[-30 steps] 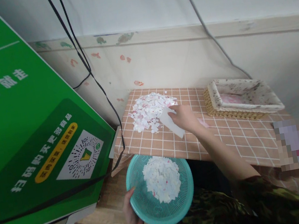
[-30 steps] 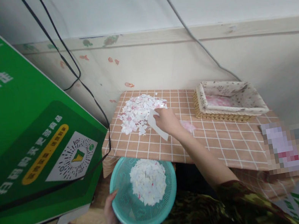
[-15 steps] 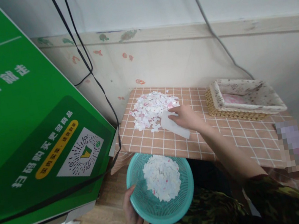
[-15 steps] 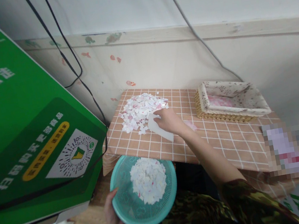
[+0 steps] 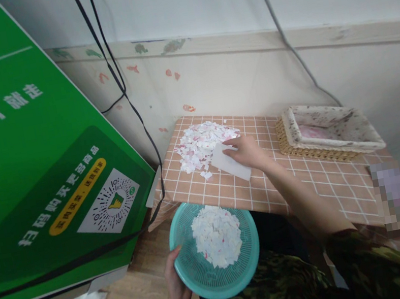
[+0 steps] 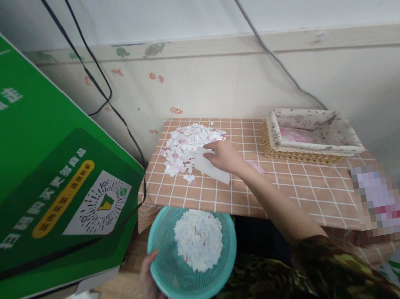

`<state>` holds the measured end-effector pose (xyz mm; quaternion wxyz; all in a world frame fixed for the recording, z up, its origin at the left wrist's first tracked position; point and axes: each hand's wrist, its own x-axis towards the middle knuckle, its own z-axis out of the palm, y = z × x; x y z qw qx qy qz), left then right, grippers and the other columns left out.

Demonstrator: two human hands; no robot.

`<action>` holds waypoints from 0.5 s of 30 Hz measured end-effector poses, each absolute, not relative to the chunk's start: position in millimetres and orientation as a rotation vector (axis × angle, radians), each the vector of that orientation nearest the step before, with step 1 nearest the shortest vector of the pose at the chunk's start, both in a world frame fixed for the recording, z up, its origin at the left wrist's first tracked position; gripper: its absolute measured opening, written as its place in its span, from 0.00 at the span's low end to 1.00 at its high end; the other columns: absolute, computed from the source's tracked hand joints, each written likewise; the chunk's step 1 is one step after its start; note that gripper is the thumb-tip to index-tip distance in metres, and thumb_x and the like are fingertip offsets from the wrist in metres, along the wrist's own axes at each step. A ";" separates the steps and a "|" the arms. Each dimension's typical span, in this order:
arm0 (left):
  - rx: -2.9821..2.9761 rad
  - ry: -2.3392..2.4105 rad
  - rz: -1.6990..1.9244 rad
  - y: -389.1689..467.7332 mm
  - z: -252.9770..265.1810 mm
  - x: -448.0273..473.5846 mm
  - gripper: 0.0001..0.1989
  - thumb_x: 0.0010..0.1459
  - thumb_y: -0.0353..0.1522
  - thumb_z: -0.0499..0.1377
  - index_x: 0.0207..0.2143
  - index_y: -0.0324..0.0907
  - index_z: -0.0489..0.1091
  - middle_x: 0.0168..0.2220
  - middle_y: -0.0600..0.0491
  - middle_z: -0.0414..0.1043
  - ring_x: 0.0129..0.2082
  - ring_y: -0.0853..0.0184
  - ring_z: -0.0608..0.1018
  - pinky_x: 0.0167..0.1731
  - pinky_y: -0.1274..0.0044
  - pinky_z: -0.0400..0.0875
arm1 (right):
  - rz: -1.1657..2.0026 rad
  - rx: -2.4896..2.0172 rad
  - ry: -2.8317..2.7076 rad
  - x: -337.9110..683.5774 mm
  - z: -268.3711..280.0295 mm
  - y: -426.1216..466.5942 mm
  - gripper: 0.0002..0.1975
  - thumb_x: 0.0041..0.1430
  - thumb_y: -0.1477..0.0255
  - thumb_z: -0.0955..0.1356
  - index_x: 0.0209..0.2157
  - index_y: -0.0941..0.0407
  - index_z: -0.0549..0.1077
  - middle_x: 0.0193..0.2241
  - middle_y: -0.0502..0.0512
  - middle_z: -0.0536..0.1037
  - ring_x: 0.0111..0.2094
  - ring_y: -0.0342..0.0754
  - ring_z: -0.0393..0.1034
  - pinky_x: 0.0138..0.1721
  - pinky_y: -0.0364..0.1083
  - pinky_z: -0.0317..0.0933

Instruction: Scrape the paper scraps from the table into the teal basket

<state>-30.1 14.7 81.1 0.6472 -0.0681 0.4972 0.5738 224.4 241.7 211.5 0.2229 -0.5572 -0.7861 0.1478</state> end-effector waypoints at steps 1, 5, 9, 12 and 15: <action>-0.156 1.127 1.301 14.8 81.2 -30.1 0.09 0.43 0.31 0.62 0.28 0.34 0.77 0.26 0.46 0.79 0.26 0.59 0.78 0.32 0.68 0.73 | 0.437 -1.520 -2.181 223.8 212.6 238.9 0.14 0.54 0.70 0.65 0.42 0.57 0.76 0.40 0.59 0.78 0.40 0.53 0.73 0.40 0.50 0.64; -0.157 1.115 1.292 14.7 82.4 -30.2 0.09 0.44 0.31 0.62 0.28 0.34 0.77 0.27 0.46 0.79 0.26 0.59 0.79 0.32 0.68 0.73 | 0.525 -1.406 -2.232 213.7 214.6 223.4 0.13 0.54 0.71 0.65 0.41 0.55 0.76 0.38 0.56 0.79 0.37 0.50 0.73 0.38 0.47 0.64; -0.171 1.109 1.280 13.7 82.1 -30.7 0.10 0.44 0.31 0.62 0.30 0.34 0.77 0.28 0.46 0.79 0.28 0.58 0.79 0.34 0.67 0.73 | 0.506 -1.405 -2.291 207.7 216.3 216.9 0.14 0.54 0.73 0.64 0.41 0.58 0.76 0.37 0.58 0.79 0.36 0.50 0.73 0.37 0.47 0.63; -0.172 1.102 1.273 13.0 81.6 -30.7 0.11 0.44 0.31 0.62 0.30 0.34 0.77 0.28 0.46 0.79 0.28 0.56 0.79 0.34 0.65 0.73 | 0.510 -1.393 -2.378 214.9 222.9 217.5 0.14 0.53 0.73 0.64 0.41 0.56 0.76 0.36 0.57 0.79 0.35 0.49 0.73 0.36 0.47 0.62; -0.171 1.100 1.279 12.9 82.1 -30.5 0.11 0.43 0.31 0.62 0.30 0.34 0.77 0.28 0.46 0.79 0.29 0.56 0.79 0.34 0.65 0.73 | 0.485 -1.421 -2.387 224.8 231.1 217.7 0.14 0.52 0.73 0.65 0.40 0.56 0.77 0.35 0.56 0.79 0.35 0.50 0.73 0.35 0.47 0.62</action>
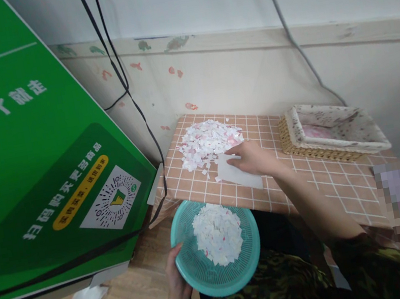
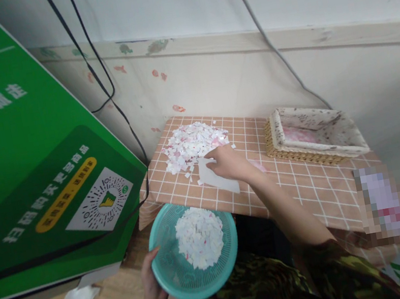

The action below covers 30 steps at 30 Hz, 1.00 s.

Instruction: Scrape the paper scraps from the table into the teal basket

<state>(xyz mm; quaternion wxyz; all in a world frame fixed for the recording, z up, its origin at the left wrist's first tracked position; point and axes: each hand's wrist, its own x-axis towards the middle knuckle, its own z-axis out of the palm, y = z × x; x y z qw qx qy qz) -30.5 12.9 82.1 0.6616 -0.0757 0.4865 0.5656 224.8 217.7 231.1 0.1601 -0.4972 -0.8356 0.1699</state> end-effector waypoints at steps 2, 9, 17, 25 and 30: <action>-0.173 1.113 1.277 13.1 83.0 -30.3 0.10 0.43 0.31 0.62 0.30 0.34 0.77 0.28 0.46 0.79 0.29 0.56 0.79 0.34 0.65 0.73 | 0.468 -1.476 -2.355 228.2 234.0 217.3 0.14 0.52 0.73 0.65 0.40 0.56 0.77 0.36 0.57 0.79 0.35 0.50 0.73 0.34 0.47 0.62; -0.169 1.100 1.287 13.8 85.1 -29.3 0.10 0.44 0.31 0.62 0.30 0.34 0.77 0.28 0.46 0.79 0.27 0.58 0.79 0.35 0.66 0.73 | 0.459 -1.436 -2.339 222.0 226.2 217.2 0.13 0.54 0.72 0.64 0.40 0.55 0.77 0.36 0.56 0.79 0.35 0.50 0.73 0.36 0.47 0.63; -0.168 1.105 1.283 13.7 83.1 -29.1 0.09 0.44 0.30 0.62 0.29 0.35 0.77 0.27 0.46 0.79 0.27 0.59 0.79 0.33 0.67 0.73 | 0.499 -1.431 -2.342 229.8 224.4 217.8 0.13 0.52 0.72 0.65 0.40 0.55 0.77 0.36 0.56 0.79 0.35 0.50 0.73 0.36 0.47 0.64; -0.165 1.122 1.303 12.2 83.3 -29.1 0.08 0.44 0.30 0.62 0.27 0.35 0.77 0.26 0.46 0.79 0.26 0.60 0.78 0.31 0.70 0.73 | 0.443 -1.544 -2.179 233.5 221.5 215.4 0.14 0.54 0.69 0.65 0.42 0.56 0.76 0.39 0.58 0.79 0.37 0.53 0.73 0.38 0.50 0.65; -0.161 1.115 1.296 14.6 80.6 -28.5 0.09 0.44 0.31 0.62 0.28 0.35 0.77 0.27 0.46 0.79 0.27 0.59 0.79 0.33 0.68 0.73 | 0.499 -1.585 -1.961 235.4 201.9 178.2 0.15 0.55 0.67 0.64 0.43 0.56 0.75 0.42 0.57 0.77 0.41 0.53 0.73 0.41 0.51 0.65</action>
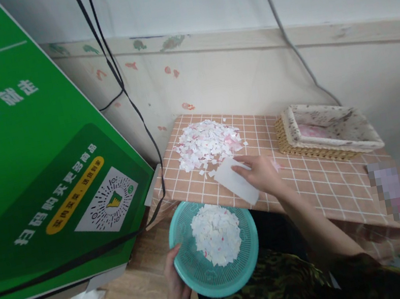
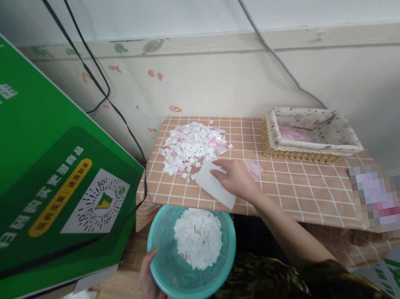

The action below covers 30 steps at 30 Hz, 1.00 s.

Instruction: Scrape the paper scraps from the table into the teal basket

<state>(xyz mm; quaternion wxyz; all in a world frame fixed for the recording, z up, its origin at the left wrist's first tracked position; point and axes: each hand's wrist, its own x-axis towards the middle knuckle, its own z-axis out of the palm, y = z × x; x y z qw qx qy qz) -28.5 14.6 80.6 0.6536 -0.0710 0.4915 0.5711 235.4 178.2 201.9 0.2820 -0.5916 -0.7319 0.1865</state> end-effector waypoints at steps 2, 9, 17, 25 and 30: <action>-0.160 1.132 1.308 15.4 80.1 -28.4 0.07 0.43 0.30 0.62 0.27 0.35 0.77 0.26 0.47 0.78 0.25 0.60 0.78 0.33 0.68 0.73 | 0.547 -1.614 -1.931 236.7 188.7 164.1 0.15 0.56 0.67 0.63 0.43 0.55 0.75 0.41 0.57 0.78 0.40 0.54 0.73 0.41 0.52 0.65; -0.178 1.100 1.260 15.9 79.5 -28.4 0.10 0.44 0.32 0.62 0.30 0.34 0.77 0.28 0.45 0.79 0.30 0.55 0.79 0.35 0.65 0.72 | 0.444 -1.767 -1.647 282.1 165.2 146.5 0.18 0.55 0.63 0.65 0.44 0.55 0.74 0.43 0.60 0.77 0.42 0.57 0.72 0.42 0.55 0.65; -0.170 1.172 1.278 15.6 79.1 -26.1 0.08 0.43 0.31 0.62 0.27 0.35 0.77 0.25 0.47 0.78 0.26 0.58 0.79 0.34 0.66 0.73 | 0.474 -1.672 -1.470 249.4 162.9 146.8 0.17 0.56 0.62 0.63 0.43 0.57 0.73 0.42 0.62 0.77 0.40 0.55 0.72 0.41 0.53 0.65; -0.158 1.181 1.267 16.0 82.9 -26.8 0.08 0.42 0.31 0.62 0.27 0.36 0.77 0.25 0.48 0.78 0.26 0.58 0.79 0.33 0.68 0.73 | 0.358 -1.779 -1.414 256.1 144.8 153.9 0.18 0.56 0.62 0.61 0.44 0.57 0.71 0.41 0.64 0.76 0.40 0.58 0.71 0.40 0.56 0.63; -0.166 1.160 1.277 15.4 81.9 -27.8 0.07 0.43 0.30 0.62 0.26 0.36 0.77 0.25 0.48 0.78 0.26 0.59 0.79 0.33 0.67 0.73 | 0.344 -1.779 -1.619 275.8 171.0 171.7 0.17 0.57 0.63 0.62 0.44 0.56 0.71 0.38 0.61 0.78 0.37 0.57 0.72 0.37 0.53 0.63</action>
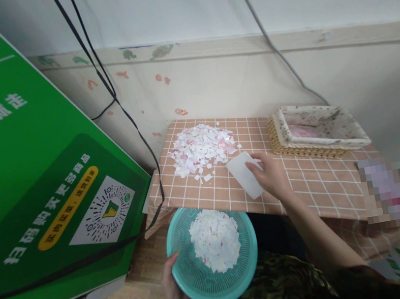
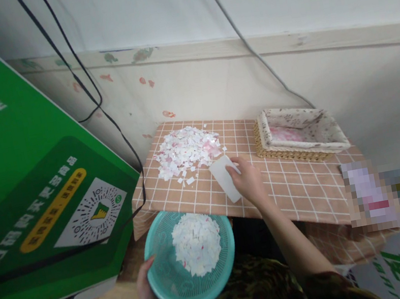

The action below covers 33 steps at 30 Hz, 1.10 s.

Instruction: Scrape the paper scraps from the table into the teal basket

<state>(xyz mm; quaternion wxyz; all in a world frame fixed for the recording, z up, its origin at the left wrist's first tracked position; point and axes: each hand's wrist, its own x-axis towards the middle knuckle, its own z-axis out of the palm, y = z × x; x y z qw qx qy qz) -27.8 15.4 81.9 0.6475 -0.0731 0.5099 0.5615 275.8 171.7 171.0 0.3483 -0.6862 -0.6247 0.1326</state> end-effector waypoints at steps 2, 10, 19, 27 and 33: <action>-0.167 1.148 1.275 15.5 81.7 -27.7 0.08 0.44 0.31 0.62 0.28 0.36 0.77 0.27 0.47 0.79 0.27 0.58 0.79 0.33 0.67 0.73 | 0.292 -1.785 -1.760 273.7 185.2 185.5 0.17 0.57 0.63 0.62 0.45 0.55 0.71 0.38 0.59 0.78 0.37 0.56 0.72 0.37 0.52 0.62; -0.173 1.147 1.280 16.2 86.6 -25.3 0.10 0.43 0.31 0.62 0.29 0.35 0.77 0.28 0.45 0.79 0.28 0.56 0.79 0.35 0.65 0.73 | 0.226 -1.732 -2.114 256.1 210.0 226.3 0.16 0.58 0.68 0.62 0.46 0.57 0.71 0.39 0.61 0.78 0.38 0.55 0.72 0.39 0.51 0.61; -0.180 1.185 1.288 17.3 86.7 -26.0 0.05 0.40 0.30 0.63 0.24 0.38 0.76 0.25 0.48 0.79 0.29 0.55 0.79 0.35 0.65 0.73 | 0.202 -1.665 -2.224 261.8 220.3 260.2 0.15 0.56 0.70 0.64 0.44 0.57 0.73 0.39 0.60 0.78 0.40 0.54 0.72 0.43 0.51 0.61; -0.184 1.161 1.279 16.1 84.8 -25.8 0.08 0.42 0.31 0.62 0.27 0.36 0.77 0.26 0.47 0.79 0.28 0.56 0.79 0.35 0.65 0.73 | 0.242 -1.569 -2.370 268.5 225.9 257.0 0.15 0.54 0.70 0.64 0.43 0.57 0.74 0.39 0.58 0.78 0.39 0.54 0.72 0.41 0.51 0.62; -0.192 1.162 1.274 15.4 83.0 -26.2 0.08 0.42 0.30 0.62 0.26 0.35 0.77 0.26 0.47 0.79 0.27 0.56 0.79 0.34 0.65 0.73 | 0.318 -1.553 -2.403 271.8 230.1 251.2 0.14 0.53 0.69 0.65 0.42 0.55 0.75 0.38 0.56 0.78 0.38 0.53 0.72 0.38 0.49 0.63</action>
